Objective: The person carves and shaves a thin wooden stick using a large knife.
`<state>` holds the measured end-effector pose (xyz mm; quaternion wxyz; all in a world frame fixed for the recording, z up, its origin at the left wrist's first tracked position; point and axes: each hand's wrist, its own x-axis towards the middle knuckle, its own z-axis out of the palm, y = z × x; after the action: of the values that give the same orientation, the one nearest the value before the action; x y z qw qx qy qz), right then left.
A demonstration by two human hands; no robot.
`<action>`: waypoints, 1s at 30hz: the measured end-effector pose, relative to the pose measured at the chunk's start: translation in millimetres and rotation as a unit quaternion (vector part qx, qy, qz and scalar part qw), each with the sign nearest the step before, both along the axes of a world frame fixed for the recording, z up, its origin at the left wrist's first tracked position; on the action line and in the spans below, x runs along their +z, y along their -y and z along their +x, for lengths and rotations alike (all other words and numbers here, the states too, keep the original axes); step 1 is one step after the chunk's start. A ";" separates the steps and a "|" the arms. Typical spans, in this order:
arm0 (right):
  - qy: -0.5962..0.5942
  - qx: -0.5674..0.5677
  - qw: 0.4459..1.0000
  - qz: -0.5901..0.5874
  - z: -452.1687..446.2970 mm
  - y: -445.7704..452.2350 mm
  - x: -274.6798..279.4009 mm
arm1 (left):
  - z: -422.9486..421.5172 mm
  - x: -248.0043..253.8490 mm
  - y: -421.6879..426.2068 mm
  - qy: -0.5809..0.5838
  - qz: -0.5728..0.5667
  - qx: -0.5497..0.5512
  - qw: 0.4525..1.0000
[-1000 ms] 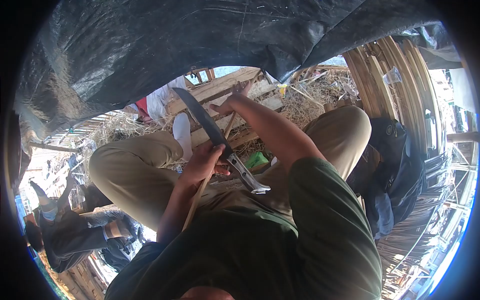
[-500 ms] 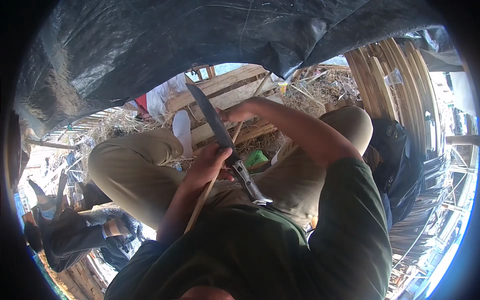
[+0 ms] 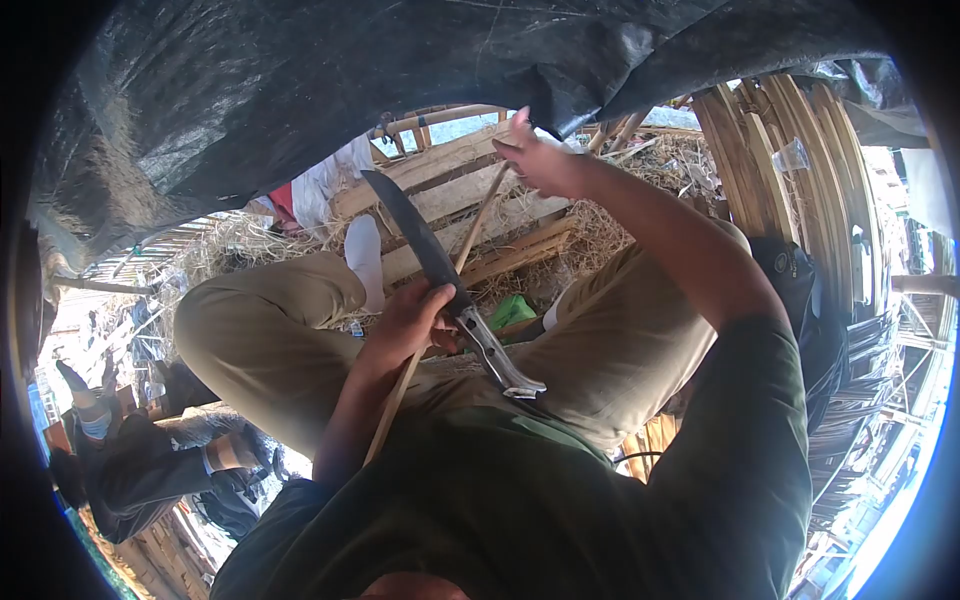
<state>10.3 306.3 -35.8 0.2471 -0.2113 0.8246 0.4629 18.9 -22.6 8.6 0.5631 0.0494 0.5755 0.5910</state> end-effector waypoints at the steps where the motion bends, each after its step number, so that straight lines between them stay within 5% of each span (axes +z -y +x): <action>1: -0.046 0.231 0.932 0.274 3.5 -3.8 4.1 | -1.6 -2.1 -0.5 0.016 0.001 0.010 1.000; 3: -0.156 0.391 0.701 0.576 17.1 6.5 33.0 | -3.6 -8.8 -1.7 0.046 0.002 0.028 0.999; 6: -0.268 0.494 0.135 0.816 37.6 24.7 68.5 | -4.3 -18.4 -4.8 0.092 0.016 0.056 0.994; 10: -0.237 0.489 0.152 0.825 44.9 33.2 74.2 | -5.0 -21.5 -8.9 0.119 0.024 0.069 0.990; 13: -0.153 0.538 -0.075 0.826 43.3 50.5 97.8 | -4.2 -13.2 -14.6 0.105 0.006 0.082 0.991; 14: -0.086 0.572 -0.264 0.772 49.1 56.7 100.5 | -5.2 -14.1 -14.7 0.097 0.007 0.082 0.992; 16: -0.125 0.568 -0.482 0.655 54.7 69.2 97.7 | -4.6 -12.5 -17.2 0.088 0.010 0.087 0.992; 21: -0.278 0.593 -0.433 0.619 79.4 117.8 82.4 | -12.1 -34.7 -14.6 0.070 0.027 0.025 0.997; 26: -0.212 0.548 -0.300 0.751 92.2 125.4 61.0 | 1.4 -7.4 -29.1 0.057 0.021 0.056 0.997; 28: -0.126 0.575 -0.315 0.744 96.4 125.1 52.2 | 2.1 -3.2 -30.9 0.066 0.016 0.059 0.996; 30: -0.026 0.631 -0.410 0.658 97.2 120.9 47.2 | -1.6 -0.1 -30.5 0.058 -0.019 0.036 0.997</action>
<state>107.5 185.3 11.4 0.2761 0.2590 0.7696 -0.5142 17.3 7.8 8.4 0.5751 -0.0165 0.5542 0.6016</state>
